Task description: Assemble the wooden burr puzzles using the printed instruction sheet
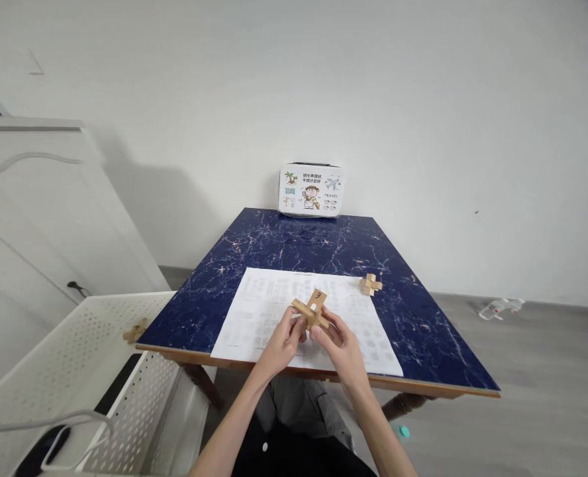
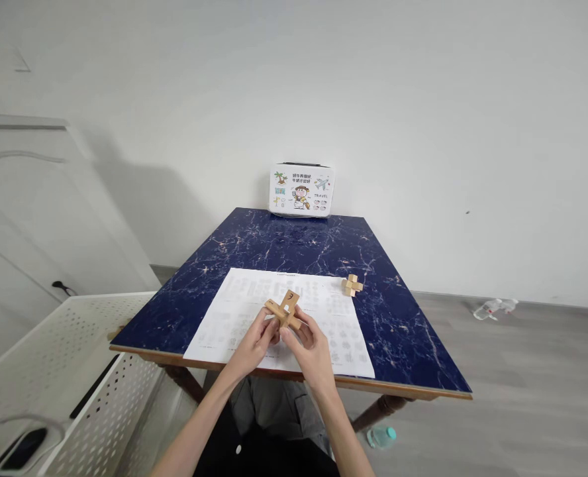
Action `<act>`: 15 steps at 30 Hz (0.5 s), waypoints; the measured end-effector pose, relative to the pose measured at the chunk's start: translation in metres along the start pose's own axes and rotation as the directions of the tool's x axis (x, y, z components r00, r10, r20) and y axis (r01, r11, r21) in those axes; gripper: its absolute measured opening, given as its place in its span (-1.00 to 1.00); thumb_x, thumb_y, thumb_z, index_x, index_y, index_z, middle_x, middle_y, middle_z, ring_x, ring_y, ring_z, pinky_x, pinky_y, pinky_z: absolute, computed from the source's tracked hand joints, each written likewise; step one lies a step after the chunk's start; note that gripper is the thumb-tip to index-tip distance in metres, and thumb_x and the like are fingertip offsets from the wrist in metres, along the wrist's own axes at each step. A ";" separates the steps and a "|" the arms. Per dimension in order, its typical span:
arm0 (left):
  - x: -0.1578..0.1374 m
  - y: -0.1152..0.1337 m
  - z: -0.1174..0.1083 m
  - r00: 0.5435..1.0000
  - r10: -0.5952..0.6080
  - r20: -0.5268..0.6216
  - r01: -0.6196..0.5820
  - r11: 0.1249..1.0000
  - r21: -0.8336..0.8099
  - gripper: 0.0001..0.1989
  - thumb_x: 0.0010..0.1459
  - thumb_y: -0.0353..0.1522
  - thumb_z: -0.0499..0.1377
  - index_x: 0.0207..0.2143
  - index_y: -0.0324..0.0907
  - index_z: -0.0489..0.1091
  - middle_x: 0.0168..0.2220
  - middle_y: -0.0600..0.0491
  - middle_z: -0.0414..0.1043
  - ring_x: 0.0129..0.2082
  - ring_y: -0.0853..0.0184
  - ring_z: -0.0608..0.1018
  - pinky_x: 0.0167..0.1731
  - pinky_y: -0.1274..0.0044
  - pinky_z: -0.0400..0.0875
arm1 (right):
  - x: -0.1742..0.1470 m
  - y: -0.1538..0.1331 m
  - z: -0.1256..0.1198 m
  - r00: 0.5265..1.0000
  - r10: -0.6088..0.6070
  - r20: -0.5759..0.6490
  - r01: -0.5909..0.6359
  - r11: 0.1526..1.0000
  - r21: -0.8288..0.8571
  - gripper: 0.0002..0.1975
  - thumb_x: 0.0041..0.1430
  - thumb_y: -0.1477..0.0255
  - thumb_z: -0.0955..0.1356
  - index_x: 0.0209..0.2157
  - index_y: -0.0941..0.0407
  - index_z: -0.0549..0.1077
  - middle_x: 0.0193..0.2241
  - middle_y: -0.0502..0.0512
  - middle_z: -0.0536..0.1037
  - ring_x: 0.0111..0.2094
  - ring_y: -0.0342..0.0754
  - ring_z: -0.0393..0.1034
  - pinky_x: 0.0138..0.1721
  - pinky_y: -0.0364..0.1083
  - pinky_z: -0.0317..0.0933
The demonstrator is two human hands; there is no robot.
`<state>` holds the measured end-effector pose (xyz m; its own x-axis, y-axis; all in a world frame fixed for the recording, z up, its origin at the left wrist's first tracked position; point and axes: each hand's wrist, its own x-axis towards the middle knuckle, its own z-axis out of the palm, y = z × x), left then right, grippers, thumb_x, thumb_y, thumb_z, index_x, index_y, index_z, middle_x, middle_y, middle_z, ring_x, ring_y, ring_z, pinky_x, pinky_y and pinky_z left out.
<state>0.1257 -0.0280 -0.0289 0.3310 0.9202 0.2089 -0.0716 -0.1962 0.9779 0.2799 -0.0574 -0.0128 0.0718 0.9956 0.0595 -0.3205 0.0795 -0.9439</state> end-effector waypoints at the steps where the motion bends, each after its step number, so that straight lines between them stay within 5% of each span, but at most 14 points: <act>1: 0.000 0.001 0.001 1.000 0.002 -0.011 -0.002 1.000 -0.002 -0.64 0.45 -0.06 0.03 0.03 -0.14 0.13 -0.43 0.18 0.30 -0.47 0.41 0.34 -0.41 0.54 0.23 | 0.000 0.000 0.000 1.000 0.004 0.005 -0.004 1.000 -0.001 -0.35 0.02 0.20 0.59 0.12 0.13 0.51 0.17 0.30 0.55 0.23 0.30 0.41 0.26 0.24 0.29; 7: -0.002 0.011 0.005 1.000 0.008 -0.029 -0.009 1.000 -0.018 -0.33 0.46 -0.10 0.04 0.35 -0.09 -0.30 -0.40 0.16 0.43 -0.48 0.37 0.45 -0.31 0.47 0.37 | 0.002 0.002 -0.002 1.000 0.008 0.015 -0.008 1.000 -0.018 -0.37 0.08 0.15 0.56 0.13 0.12 0.49 0.16 0.28 0.56 0.23 0.28 0.42 0.25 0.22 0.29; 15: -0.002 0.007 0.002 1.000 0.007 -0.006 -0.007 1.000 0.017 -0.47 0.47 -0.11 0.03 0.30 -0.07 -0.14 -0.38 0.14 0.41 -0.44 0.37 0.43 -0.32 0.49 0.33 | 0.002 0.000 -0.001 1.000 0.014 0.021 -0.013 1.000 -0.020 -0.32 0.06 0.14 0.57 0.15 0.13 0.49 0.17 0.28 0.55 0.24 0.28 0.40 0.24 0.22 0.31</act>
<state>0.1262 -0.0322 -0.0229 0.3246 0.9209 0.2157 -0.0575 -0.2085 0.9763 0.2807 -0.0553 -0.0129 0.0471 0.9975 0.0535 -0.3025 0.0653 -0.9509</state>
